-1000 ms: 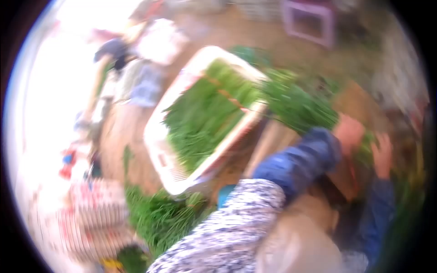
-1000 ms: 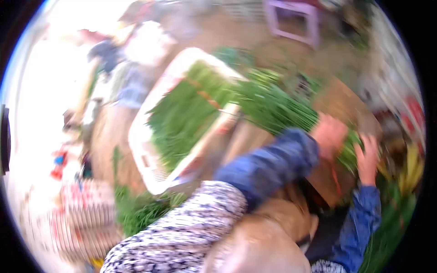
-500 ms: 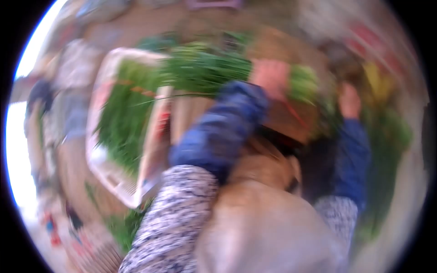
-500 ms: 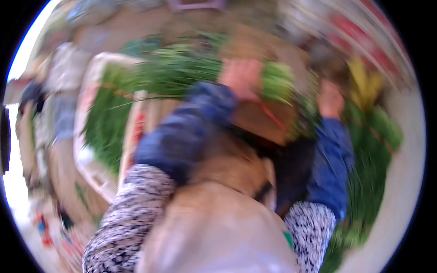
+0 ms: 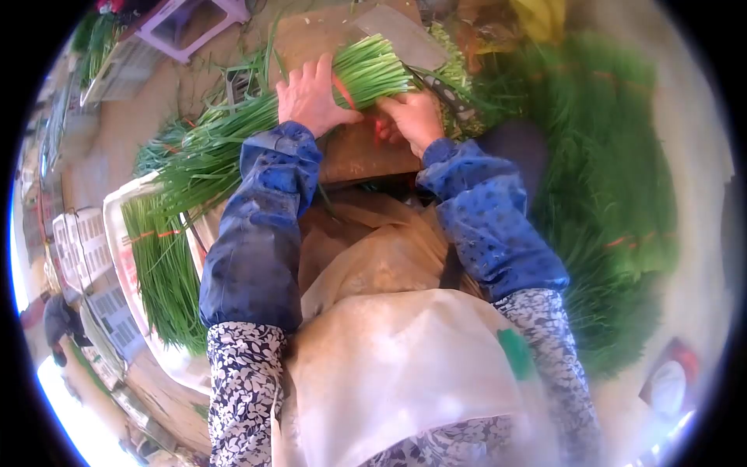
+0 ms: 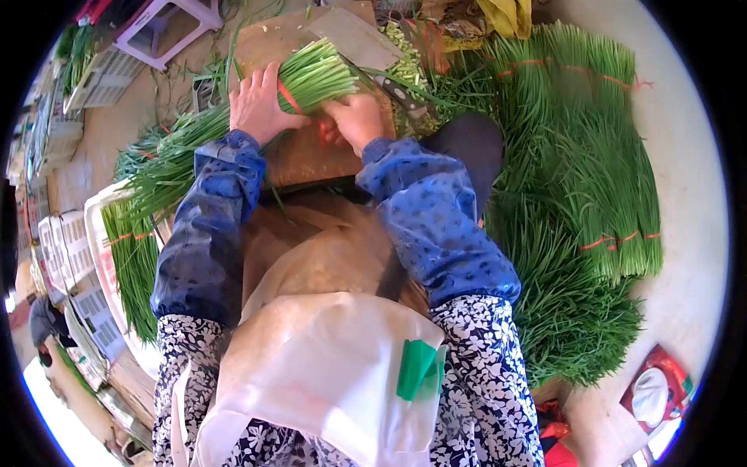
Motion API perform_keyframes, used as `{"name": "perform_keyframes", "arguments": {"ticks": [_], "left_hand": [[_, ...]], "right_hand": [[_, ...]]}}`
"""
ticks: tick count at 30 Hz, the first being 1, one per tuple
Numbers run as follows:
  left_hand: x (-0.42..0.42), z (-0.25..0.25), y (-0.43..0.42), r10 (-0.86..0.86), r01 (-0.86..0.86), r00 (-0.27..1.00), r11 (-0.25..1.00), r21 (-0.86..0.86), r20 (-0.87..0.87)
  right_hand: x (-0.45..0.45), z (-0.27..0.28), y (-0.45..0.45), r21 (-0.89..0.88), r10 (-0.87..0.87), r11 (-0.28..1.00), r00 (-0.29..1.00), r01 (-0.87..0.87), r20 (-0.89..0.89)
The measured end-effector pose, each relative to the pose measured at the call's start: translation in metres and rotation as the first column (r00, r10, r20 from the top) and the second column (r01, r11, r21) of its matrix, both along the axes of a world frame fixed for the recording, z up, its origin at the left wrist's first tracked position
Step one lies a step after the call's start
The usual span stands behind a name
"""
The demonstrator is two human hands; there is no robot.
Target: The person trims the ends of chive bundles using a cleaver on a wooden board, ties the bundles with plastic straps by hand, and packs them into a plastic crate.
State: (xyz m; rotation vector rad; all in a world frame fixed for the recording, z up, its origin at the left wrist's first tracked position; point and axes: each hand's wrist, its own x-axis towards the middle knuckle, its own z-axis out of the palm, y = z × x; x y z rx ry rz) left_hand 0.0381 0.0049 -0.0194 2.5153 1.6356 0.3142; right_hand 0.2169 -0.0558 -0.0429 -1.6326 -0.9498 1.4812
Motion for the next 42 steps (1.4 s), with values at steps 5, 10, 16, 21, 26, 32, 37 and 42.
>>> {"name": "perform_keyframes", "arguments": {"ticks": [5,10,16,21,26,32,37,42], "left_hand": [[0.002,0.001,-0.001,-0.002,0.001,1.0,1.0,-0.021,-0.011],[0.002,0.005,-0.003,0.011,-0.013,1.0,0.999,-0.044,-0.026],[0.0,-0.001,-0.006,-0.001,0.002,1.0,1.0,0.028,-0.029],[-0.002,-0.001,-0.002,-0.005,0.005,0.999,1.0,0.01,-0.053],[0.0,0.005,0.001,-0.003,0.002,0.999,0.999,-0.036,-0.037],[-0.013,0.073,0.025,0.056,0.015,0.889,0.988,-0.152,0.454],[-0.017,0.194,0.023,-0.047,0.279,0.174,0.96,-0.003,0.984],[-0.061,0.201,-0.015,-0.115,0.2,-0.144,0.969,0.143,0.983]], "right_hand": [[0.029,-0.018,0.005,-0.031,-0.182,0.972,0.657,0.234,-0.731],[0.089,0.008,0.024,0.463,-0.373,0.879,0.44,-0.115,0.817],[0.012,0.03,0.046,0.525,-0.208,0.756,0.618,-0.391,0.758],[0.012,0.021,0.055,0.571,-0.218,0.706,0.639,-0.419,0.738],[0.047,0.017,0.068,0.642,-0.416,0.765,0.719,-0.054,0.557],[0.132,0.041,0.04,0.614,-0.495,0.785,0.674,0.077,0.549],[0.087,0.117,0.02,0.823,-0.492,0.549,0.852,0.144,0.18],[0.027,0.197,-0.01,0.958,-0.364,0.285,0.928,0.032,0.078]]}}
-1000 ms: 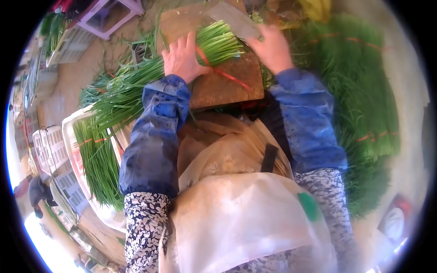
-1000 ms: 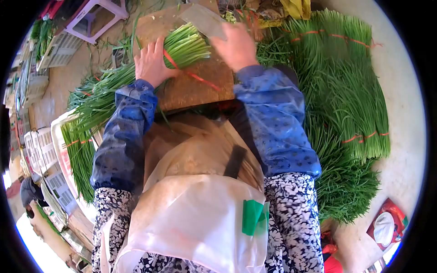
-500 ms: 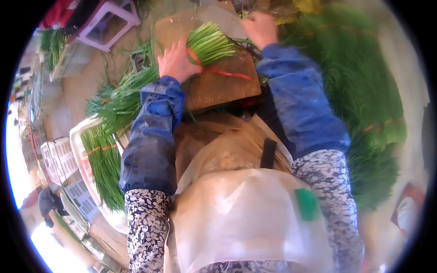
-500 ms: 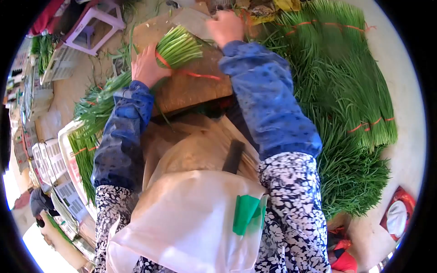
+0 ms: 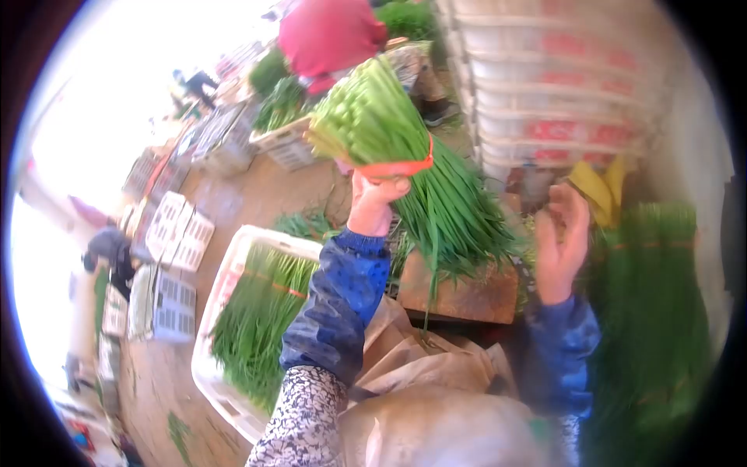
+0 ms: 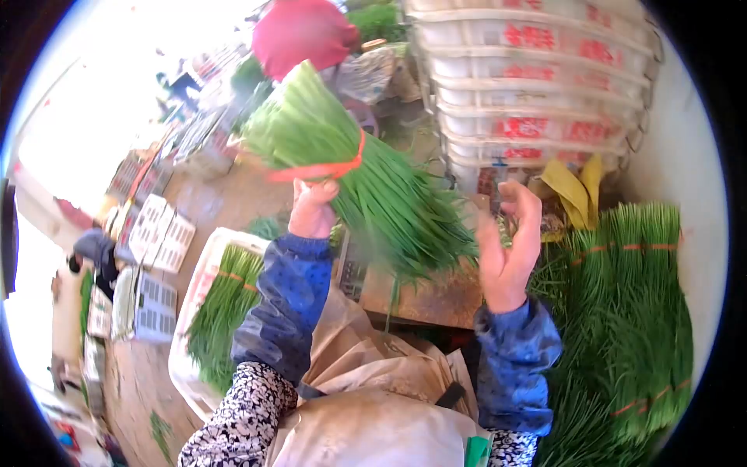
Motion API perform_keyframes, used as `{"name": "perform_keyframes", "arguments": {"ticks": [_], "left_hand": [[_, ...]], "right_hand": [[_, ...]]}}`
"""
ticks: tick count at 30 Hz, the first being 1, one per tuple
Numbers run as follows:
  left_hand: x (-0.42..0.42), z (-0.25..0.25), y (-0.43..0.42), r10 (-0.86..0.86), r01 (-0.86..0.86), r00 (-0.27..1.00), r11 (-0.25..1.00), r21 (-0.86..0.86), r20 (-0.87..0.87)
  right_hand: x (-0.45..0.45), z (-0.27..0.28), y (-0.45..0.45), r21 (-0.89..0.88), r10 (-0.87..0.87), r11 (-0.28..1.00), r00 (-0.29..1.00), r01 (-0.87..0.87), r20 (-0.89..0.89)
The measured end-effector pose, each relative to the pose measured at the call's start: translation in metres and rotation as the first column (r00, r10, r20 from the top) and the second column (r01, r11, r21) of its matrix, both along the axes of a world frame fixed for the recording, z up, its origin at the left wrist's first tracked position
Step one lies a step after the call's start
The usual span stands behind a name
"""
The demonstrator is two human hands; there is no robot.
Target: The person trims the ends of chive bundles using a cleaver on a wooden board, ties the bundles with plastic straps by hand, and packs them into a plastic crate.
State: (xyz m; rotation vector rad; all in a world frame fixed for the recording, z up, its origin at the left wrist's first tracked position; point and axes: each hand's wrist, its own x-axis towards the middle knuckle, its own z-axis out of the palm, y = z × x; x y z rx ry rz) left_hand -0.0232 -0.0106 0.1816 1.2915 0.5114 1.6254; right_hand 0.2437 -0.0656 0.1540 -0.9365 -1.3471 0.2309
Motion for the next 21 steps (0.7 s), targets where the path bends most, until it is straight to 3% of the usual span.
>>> {"name": "perform_keyframes", "arguments": {"ticks": [2,4,7,8,10,11,12,13,14,15,16,17,19,21], "left_hand": [[-0.014,-0.042,-0.028,0.005,-0.007,0.966,1.0,0.006,0.258],[-0.041,-0.076,-0.067,0.01,0.023,0.958,0.994,-0.11,0.288],[-0.113,-0.108,-0.152,-0.142,0.051,0.97,0.913,-0.405,-0.198],[-0.146,-0.11,-0.183,-0.255,0.038,0.869,0.889,-0.456,-0.425],[-0.224,-0.111,-0.252,-0.367,-0.139,0.487,0.863,-0.485,-0.792],[-0.27,-0.103,-0.285,-0.361,-0.367,0.276,0.817,-0.445,-0.891],[-0.303,-0.084,-0.313,-0.516,-0.739,0.073,0.546,-0.394,-0.853],[-0.323,-0.067,-0.323,-0.488,-0.83,0.068,0.456,-0.32,-0.87],[-0.315,-0.038,-0.313,-0.401,-0.844,0.117,0.441,-0.304,-0.908],[-0.304,-0.023,-0.303,-0.15,-0.814,0.185,0.53,-0.237,-0.971],[-0.285,0.002,-0.279,-0.069,-0.769,0.112,0.625,-0.13,-0.991],[-0.243,0.019,-0.254,0.019,-0.733,0.145,0.674,-0.095,-0.989],[-0.219,0.005,-0.205,0.092,-0.505,0.036,0.861,0.061,-0.995],[-0.197,-0.027,-0.168,-0.05,-0.335,0.031,0.94,-0.057,-0.998]], "right_hand": [[-0.027,0.023,-0.025,0.137,0.019,0.989,0.961,-0.059,0.277],[-0.064,0.023,-0.045,0.073,0.132,0.979,0.864,-0.191,0.486],[-0.111,-0.033,-0.074,-0.245,0.491,0.861,0.601,-0.446,0.63],[-0.126,-0.063,-0.085,-0.334,0.614,0.779,0.539,-0.531,0.576],[-0.14,-0.097,-0.11,-0.465,0.764,0.641,0.449,-0.611,0.464],[-0.145,-0.103,-0.111,-0.346,0.731,0.661,0.466,-0.666,0.5],[-0.151,-0.105,-0.115,-0.218,0.693,0.669,0.491,-0.71,0.527],[-0.156,-0.104,-0.119,-0.247,0.717,0.652,0.478,-0.717,0.507],[-0.159,-0.099,-0.118,-0.2,0.733,0.623,0.475,-0.756,0.487],[-0.162,-0.094,-0.116,-0.145,0.743,0.595,0.473,-0.79,0.474],[-0.166,-0.083,-0.118,-0.153,0.746,0.581,0.448,-0.799,0.492],[-0.168,-0.086,-0.119,-0.16,0.742,0.584,0.443,-0.796,0.502],[-0.168,-0.097,-0.115,-0.123,0.738,0.593,0.476,-0.796,0.478],[-0.159,-0.098,-0.11,-0.163,0.736,0.625,0.507,-0.764,0.449]]}}
